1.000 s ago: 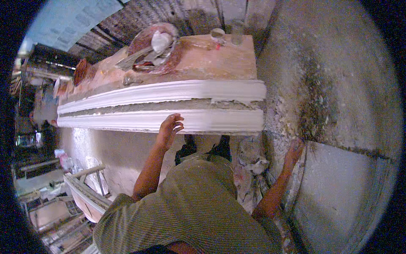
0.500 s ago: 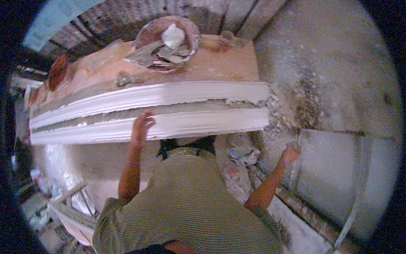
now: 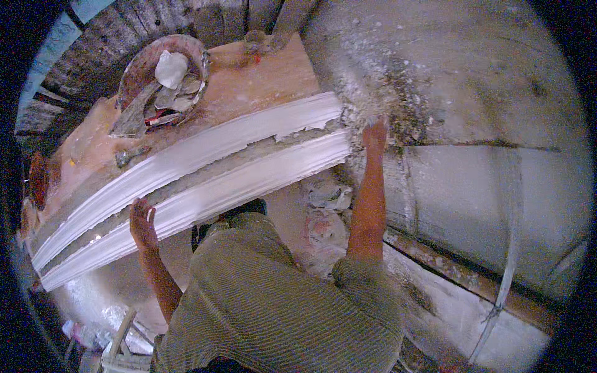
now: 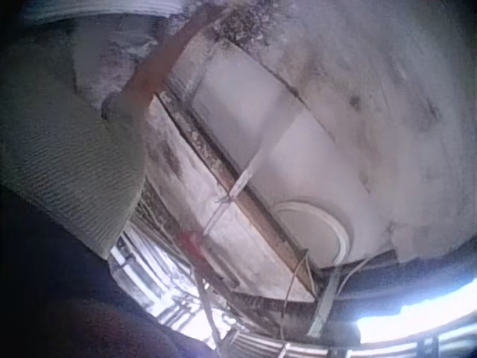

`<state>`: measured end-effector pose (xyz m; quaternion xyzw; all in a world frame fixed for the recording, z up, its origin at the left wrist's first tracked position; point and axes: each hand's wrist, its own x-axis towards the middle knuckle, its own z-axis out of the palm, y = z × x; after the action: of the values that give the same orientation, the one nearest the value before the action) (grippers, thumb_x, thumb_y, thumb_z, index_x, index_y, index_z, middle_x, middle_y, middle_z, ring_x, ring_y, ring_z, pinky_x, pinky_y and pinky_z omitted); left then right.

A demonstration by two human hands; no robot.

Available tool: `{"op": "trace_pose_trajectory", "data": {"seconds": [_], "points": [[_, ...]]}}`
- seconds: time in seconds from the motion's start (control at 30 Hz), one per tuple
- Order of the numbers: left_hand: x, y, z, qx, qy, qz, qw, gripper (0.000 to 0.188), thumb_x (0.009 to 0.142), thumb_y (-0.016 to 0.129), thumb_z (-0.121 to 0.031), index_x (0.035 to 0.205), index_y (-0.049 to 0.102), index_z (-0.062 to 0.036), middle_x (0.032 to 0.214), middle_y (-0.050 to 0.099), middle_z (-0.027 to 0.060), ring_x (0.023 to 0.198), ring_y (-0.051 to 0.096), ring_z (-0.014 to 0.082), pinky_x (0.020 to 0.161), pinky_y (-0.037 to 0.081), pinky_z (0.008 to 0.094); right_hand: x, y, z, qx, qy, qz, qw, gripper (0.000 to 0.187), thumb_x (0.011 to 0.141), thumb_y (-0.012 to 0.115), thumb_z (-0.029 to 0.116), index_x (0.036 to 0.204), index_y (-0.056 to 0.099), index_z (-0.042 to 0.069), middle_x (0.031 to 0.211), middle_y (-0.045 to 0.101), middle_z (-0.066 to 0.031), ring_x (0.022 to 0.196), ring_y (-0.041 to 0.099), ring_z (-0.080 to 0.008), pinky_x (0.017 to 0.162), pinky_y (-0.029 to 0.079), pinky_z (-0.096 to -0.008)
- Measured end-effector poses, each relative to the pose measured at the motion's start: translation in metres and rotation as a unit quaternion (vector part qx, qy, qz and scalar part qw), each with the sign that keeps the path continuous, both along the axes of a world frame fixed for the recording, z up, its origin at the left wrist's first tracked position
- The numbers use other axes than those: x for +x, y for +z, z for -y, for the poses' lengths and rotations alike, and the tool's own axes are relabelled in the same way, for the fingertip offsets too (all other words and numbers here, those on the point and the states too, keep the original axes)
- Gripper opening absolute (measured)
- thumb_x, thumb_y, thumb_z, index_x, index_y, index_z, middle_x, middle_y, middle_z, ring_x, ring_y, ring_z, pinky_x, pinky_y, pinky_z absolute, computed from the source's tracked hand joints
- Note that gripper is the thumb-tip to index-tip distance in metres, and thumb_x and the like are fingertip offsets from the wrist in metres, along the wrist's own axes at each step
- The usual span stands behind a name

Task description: The person applies a white paste to long white molding pieces resting on a wooden workbench using their hands. They smooth the paste along the grooves and edges of the moldings, then walk to a bucket and scoop water with a yellow cup.

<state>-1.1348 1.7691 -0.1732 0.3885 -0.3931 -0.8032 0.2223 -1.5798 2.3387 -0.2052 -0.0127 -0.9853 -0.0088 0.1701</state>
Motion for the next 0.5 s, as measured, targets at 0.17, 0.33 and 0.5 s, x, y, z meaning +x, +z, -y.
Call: {"op": "trace_pose_trajectory", "data": {"seconds": [0.17, 0.33, 0.5], "points": [[0.002, 0.014, -0.017, 0.002, 0.009, 0.067, 0.998, 0.037, 0.095, 0.049, -0.037, 0.120, 0.054, -0.0095, 0.113, 0.057, 0.0065, 0.100, 0.053, 0.0183, 0.095, 0.040, 0.0370, -0.120, -0.048, 0.036, 0.097, 0.164, 0.118, 0.975, 0.031, 0.082, 0.058, 0.022, 0.104, 0.056, 0.000, 0.088, 0.064, -0.0196, 0.092, 0.061, -0.0374, 0.080, 0.050, -0.0460], [0.026, 0.024, -0.021, -0.052, 0.034, 0.072, 0.995, 0.039, 0.093, 0.050, -0.036, 0.121, 0.053, -0.0083, 0.115, 0.056, 0.0081, 0.100, 0.054, 0.0190, 0.094, 0.041, 0.0373, -0.137, -0.049, 0.129, 0.028, 0.133, 0.136, 0.981, 0.029, 0.088, 0.048, 0.030, 0.107, 0.057, 0.010, 0.090, 0.063, -0.0181, 0.094, 0.061, -0.0373, 0.082, 0.049, -0.0490], [0.058, 0.011, -0.004, -0.021, 0.078, 0.064, 0.995, 0.039, 0.093, 0.050, -0.036, 0.119, 0.053, -0.0072, 0.112, 0.057, 0.0083, 0.097, 0.055, 0.0200, 0.090, 0.044, 0.0371, -0.104, -0.064, 0.174, 0.164, 0.148, 0.281, 0.934, 0.029, 0.088, 0.047, 0.029, 0.105, 0.060, 0.009, 0.102, 0.064, -0.0156, 0.096, 0.062, -0.0354, 0.083, 0.050, -0.0460]]}}
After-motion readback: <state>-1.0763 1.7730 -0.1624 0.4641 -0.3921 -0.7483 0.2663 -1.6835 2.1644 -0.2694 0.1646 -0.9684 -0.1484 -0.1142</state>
